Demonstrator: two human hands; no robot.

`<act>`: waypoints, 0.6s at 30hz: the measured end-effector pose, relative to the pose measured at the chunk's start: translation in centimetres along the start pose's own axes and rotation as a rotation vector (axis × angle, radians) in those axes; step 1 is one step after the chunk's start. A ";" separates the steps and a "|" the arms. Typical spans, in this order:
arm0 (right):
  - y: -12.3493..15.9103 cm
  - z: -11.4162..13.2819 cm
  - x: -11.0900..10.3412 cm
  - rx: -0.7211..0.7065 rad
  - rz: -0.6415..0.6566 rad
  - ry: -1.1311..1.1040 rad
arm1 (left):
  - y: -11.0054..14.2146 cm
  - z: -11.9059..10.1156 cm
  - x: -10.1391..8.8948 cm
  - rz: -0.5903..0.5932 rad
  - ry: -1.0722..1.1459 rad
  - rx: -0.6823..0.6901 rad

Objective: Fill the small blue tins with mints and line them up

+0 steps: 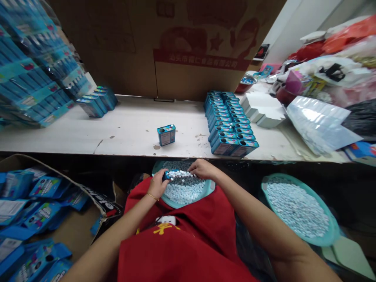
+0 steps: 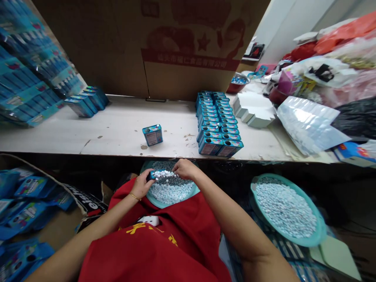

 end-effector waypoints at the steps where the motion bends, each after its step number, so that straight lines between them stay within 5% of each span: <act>1: -0.2 0.7 -0.3 -0.007 0.013 0.071 | 0.1 0.0 0.1 0.003 -0.011 0.006; 7: -1.6 4.3 -0.8 -0.010 0.054 0.424 | 0.2 -0.3 0.8 0.016 -0.028 0.041; 11: -0.3 4.4 -1.6 0.004 0.021 0.486 | 0.1 0.1 0.1 -0.008 -0.012 0.020; 15: 2.2 0.2 -1.1 -0.036 -0.071 0.381 | 0.3 1.0 -1.9 -0.069 0.020 -0.027; 18: 2.6 -4.9 2.0 0.065 -0.135 0.272 | 0.3 2.0 -3.3 -0.106 0.030 -0.084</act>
Point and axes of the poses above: each hand's wrist, its own y-axis away from the middle knuckle, its own x-axis out of the palm, z = x × y, the point moved 9 cm from there along -y, towards the middle knuckle, and after that the axes turned 15 degrees about -x, right-handed, at the moved point
